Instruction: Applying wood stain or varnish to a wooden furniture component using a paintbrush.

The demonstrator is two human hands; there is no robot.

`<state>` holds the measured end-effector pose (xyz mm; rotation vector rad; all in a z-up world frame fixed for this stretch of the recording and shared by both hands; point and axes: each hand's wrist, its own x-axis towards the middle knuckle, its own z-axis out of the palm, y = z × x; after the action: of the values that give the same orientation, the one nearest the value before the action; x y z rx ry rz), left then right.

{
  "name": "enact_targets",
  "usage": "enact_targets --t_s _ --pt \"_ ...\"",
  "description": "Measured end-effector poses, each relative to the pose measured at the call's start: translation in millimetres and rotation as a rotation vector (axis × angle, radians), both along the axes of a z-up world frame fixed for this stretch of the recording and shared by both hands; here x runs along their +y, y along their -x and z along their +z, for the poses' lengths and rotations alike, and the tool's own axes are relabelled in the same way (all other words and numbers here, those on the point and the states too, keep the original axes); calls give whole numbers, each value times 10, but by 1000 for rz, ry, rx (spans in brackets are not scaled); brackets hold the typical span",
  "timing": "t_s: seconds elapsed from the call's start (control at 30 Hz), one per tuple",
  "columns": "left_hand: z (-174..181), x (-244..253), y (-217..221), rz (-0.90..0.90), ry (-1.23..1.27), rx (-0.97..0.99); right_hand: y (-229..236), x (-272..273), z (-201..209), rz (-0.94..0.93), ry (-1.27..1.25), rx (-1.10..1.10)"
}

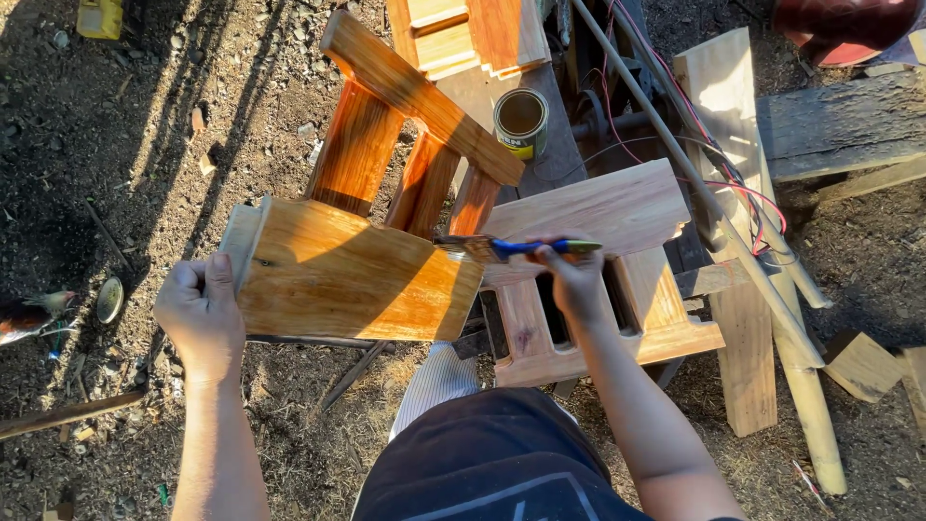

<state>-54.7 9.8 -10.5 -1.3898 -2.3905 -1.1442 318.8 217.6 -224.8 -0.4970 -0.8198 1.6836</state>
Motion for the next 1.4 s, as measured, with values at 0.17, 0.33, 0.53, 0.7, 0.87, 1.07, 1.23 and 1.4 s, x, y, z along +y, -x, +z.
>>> enact_targets --t_s 0.17,0.33,0.53,0.7,0.87,1.07,1.23,1.4 --pt "-16 2 36 23 18 -22 -57 79 -164 32 -10 -129" --pt "11 33 54 22 34 -9 149 272 -534 -14 -28 -151" --pt "-7 47 71 21 -9 -61 -23 315 -364 -80 45 -95" --pt "-27 4 160 37 24 -84 -67 343 -552 35 79 -105" --pt "-52 -12 194 -62 -81 -257 211 521 -390 -54 29 -157" --pt "-107 -56 260 -17 -38 -119 202 693 -493 -301 -3 -170" --pt "-123 -46 257 54 -10 -193 286 158 -487 -156 -119 -183" --pt "-171 -48 334 56 -20 -212 77 68 -520 68 -12 -154"
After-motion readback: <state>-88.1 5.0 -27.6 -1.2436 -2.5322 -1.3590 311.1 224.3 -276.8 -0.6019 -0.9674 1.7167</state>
